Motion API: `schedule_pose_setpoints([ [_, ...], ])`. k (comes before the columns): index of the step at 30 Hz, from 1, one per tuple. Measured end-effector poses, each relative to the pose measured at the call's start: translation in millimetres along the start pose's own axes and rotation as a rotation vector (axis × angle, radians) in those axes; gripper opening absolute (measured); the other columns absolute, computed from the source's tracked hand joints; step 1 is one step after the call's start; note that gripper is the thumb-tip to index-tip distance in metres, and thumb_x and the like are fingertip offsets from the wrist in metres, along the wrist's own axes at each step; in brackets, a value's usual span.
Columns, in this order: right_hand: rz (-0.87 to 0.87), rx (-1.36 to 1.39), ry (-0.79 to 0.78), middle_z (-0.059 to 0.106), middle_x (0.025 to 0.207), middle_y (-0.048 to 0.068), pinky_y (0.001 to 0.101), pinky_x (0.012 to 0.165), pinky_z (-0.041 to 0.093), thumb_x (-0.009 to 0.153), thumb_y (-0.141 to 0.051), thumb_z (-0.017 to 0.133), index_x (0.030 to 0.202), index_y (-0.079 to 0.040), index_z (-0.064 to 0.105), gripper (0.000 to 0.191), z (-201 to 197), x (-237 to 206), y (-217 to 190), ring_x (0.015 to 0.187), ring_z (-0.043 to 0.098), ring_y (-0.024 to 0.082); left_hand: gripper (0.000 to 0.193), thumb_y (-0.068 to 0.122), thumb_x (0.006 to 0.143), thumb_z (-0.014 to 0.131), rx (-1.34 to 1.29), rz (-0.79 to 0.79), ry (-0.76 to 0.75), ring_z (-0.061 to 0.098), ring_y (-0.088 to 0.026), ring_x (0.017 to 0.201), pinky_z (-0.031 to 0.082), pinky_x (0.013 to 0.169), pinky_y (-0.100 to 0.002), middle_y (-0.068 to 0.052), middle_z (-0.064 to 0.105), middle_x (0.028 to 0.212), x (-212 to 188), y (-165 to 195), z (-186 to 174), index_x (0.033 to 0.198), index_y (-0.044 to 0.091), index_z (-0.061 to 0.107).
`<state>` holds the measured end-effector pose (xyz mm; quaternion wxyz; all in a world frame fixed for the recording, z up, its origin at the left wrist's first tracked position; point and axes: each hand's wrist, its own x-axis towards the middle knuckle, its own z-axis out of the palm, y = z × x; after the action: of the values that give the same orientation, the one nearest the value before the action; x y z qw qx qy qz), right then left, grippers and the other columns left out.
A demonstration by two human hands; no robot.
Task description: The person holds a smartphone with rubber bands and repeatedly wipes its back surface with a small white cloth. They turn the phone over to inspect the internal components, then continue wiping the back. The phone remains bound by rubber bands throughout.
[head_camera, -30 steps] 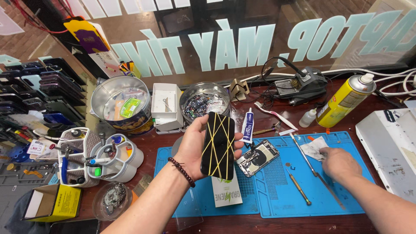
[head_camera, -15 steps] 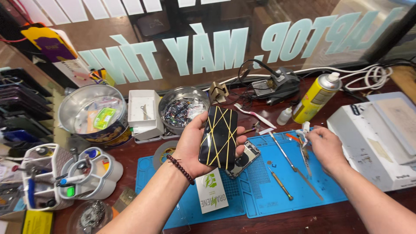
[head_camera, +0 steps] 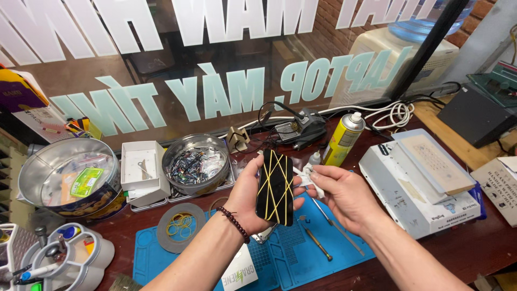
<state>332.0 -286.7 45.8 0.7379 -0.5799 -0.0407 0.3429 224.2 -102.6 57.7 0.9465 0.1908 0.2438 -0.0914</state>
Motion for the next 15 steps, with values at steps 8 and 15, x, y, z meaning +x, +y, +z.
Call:
schedule_pose_setpoints([
  [8,-0.075,-0.350,-0.073,0.079,0.092,0.012,0.0294,0.068,0.060,0.089,-0.009,0.070,0.113,0.006,0.073,0.029,-13.5,10.4,-18.4,0.079,0.074,0.016,0.055,0.059,0.099,0.046,-0.028,0.112,0.000,0.071,-0.032,0.085,0.063,0.072,-0.050,-0.018,0.070,0.094,32.3,-24.5,22.6,0.109,0.007,0.063],
  [15,-0.364,-0.666,-0.014,0.080,0.085,0.004,0.0235,0.064,0.055,0.087,-0.015,0.074,0.108,-0.003,0.079,0.024,-79.4,37.0,-29.7,0.074,0.070,0.008,0.059,0.061,0.098,0.045,-0.016,0.127,0.153,0.072,-0.033,0.089,0.062,0.073,-0.049,-0.019,0.073,0.102,58.0,-45.5,54.6,0.111,0.008,0.065],
])
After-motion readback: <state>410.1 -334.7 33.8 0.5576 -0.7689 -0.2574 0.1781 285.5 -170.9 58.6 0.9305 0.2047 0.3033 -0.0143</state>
